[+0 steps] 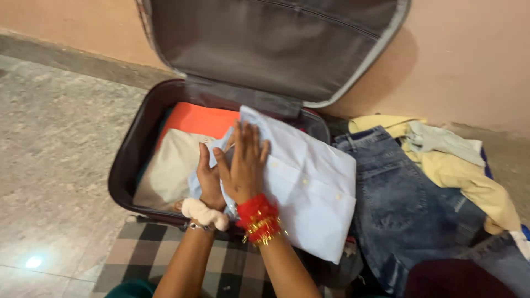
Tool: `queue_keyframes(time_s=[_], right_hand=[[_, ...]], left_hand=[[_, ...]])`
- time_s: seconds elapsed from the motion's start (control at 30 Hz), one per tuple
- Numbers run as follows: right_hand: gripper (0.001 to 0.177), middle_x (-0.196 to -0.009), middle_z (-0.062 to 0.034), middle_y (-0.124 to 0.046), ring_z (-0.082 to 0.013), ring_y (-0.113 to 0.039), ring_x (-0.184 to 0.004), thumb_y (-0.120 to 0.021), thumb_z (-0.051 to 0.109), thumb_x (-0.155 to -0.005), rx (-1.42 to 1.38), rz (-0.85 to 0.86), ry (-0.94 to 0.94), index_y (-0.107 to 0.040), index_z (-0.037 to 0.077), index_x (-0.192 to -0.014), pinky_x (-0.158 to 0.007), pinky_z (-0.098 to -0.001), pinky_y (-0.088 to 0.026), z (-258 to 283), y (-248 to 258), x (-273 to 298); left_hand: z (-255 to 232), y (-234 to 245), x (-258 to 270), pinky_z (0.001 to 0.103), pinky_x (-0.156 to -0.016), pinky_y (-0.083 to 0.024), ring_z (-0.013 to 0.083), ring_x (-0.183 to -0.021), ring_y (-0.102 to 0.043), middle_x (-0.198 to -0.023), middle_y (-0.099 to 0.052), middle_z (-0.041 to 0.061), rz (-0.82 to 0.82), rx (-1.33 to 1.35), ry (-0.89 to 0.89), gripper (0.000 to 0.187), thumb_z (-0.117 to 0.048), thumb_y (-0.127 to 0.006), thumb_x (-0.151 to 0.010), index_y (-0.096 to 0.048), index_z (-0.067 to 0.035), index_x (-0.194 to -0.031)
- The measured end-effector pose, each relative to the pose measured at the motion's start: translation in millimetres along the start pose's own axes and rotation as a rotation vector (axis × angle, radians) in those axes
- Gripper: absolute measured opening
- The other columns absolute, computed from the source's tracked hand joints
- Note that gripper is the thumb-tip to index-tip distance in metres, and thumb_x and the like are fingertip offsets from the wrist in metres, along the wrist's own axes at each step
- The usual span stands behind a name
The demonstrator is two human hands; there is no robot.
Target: The person folds a light blue shirt, a white t-shirt, and a pair of jeans, then places them neatly into an open suitcase. The person handles each item one at a time, smoothing and folding them before stacking them inside the suitcase.
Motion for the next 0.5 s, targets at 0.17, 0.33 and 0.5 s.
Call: queue_keyframes(time_s=[0.17, 0.33, 0.5], right_hand=[[0.080, -0.161, -0.0261, -0.038, -0.0432, -0.034, -0.151, -0.044, 0.060, -0.104, -0.340, 0.147, -0.120, -0.025, 0.007, -0.161, -0.121, -0.0580, -0.027, -20, -80, 8], [0.077, -0.162, -0.0272, -0.035, -0.0432, -0.028, -0.151, -0.048, 0.051, -0.104, -0.164, 0.191, -0.157, -0.027, 0.008, -0.163, -0.119, -0.0583, -0.018, -39, -123, 16], [0.070, -0.165, -0.0203, -0.036, -0.0318, -0.034, -0.154, -0.051, 0.043, -0.105, -0.684, 0.071, -0.235, -0.032, 0.004, -0.160, -0.124, -0.0414, -0.027, -54, -94, 2]], left_hand=[[-19, 56, -8, 0.043, -0.119, -0.033, 0.0323, -0.140, -0.045, -0.157, -0.045, 0.016, -0.132, -0.031, -0.046, 0.094, -0.073, -0.033, -0.096, -0.037, -0.002, -0.157], [-31, 105, -12, 0.040, -0.115, -0.036, 0.0291, -0.133, -0.052, -0.144, -0.059, 0.012, -0.430, -0.130, -0.265, 0.077, -0.064, -0.031, -0.098, -0.057, -0.004, -0.140], [-65, 102, 19, 0.040, -0.104, -0.043, 0.0259, -0.116, -0.063, -0.116, -0.074, 0.011, -0.827, -0.430, -0.867, 0.047, -0.045, -0.045, -0.103, -0.068, -0.004, -0.110]])
Point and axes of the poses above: each hand's wrist, its own x-axis away from the middle knuckle, its own y-axis out of the back of the hand, z = x × y, the point moved 5 cm from there along -x, towards the middle knuckle
